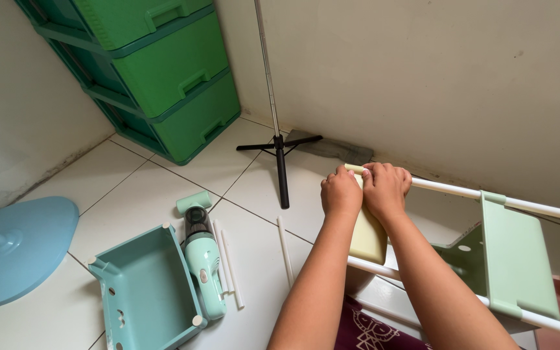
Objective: The person assembles a multi-tier rolling storage cart by inserting white plastic poles into holes on pastel-colored bins and securing them in place. The person attaches yellow, green, and blue bins to the frame, then stands the cart upright to complete the assembly.
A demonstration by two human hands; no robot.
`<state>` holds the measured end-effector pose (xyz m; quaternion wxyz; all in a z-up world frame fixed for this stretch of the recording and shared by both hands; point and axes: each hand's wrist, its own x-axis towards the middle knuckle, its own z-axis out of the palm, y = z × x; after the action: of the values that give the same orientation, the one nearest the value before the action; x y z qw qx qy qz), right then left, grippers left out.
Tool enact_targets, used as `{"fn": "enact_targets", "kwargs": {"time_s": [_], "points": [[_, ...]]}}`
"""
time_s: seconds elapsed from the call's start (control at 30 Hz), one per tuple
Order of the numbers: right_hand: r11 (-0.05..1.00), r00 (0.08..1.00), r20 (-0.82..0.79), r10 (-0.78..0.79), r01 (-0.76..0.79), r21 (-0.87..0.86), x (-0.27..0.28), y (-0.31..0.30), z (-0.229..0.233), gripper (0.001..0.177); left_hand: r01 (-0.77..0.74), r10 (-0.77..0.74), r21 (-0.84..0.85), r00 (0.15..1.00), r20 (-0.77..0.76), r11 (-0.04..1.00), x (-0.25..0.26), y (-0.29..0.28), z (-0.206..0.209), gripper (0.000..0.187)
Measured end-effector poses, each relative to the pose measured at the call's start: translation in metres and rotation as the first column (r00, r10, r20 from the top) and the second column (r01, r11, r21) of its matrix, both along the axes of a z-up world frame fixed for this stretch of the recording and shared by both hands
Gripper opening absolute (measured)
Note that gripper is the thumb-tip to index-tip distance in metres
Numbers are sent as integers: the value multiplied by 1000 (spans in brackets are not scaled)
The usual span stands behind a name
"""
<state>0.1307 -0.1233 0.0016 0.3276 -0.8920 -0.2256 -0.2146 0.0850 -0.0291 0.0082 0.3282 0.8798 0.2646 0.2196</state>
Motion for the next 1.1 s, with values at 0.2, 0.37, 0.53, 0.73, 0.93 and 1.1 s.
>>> {"fn": "enact_targets", "kwargs": {"time_s": [0.2,0.37,0.53,0.73,0.93,1.1], "points": [[999,999,-25,20,-20,28,-3,-1,6,25,29,-29,-11,1000,7,1000,2,1,1,30],[999,998,-49,31,-30,22,-5,0,12,28,50,-51,-12,998,-28,999,3,2,2,30],[1000,998,-63,28,-27,15,-6,0,14,28,62,-62,-21,998,-5,998,4,4,4,30],[1000,999,-54,7,-6,8,-5,0,12,29,78,-78,-51,997,-3,996,4,6,8,31],[980,973,163,-162,177,-85,-7,1,7,36,78,-76,-67,997,28,995,0,5,12,31],[976,981,-42,-189,183,-121,-6,3,14,48,113,-118,-182,993,-21,977,1,12,13,34]]}}
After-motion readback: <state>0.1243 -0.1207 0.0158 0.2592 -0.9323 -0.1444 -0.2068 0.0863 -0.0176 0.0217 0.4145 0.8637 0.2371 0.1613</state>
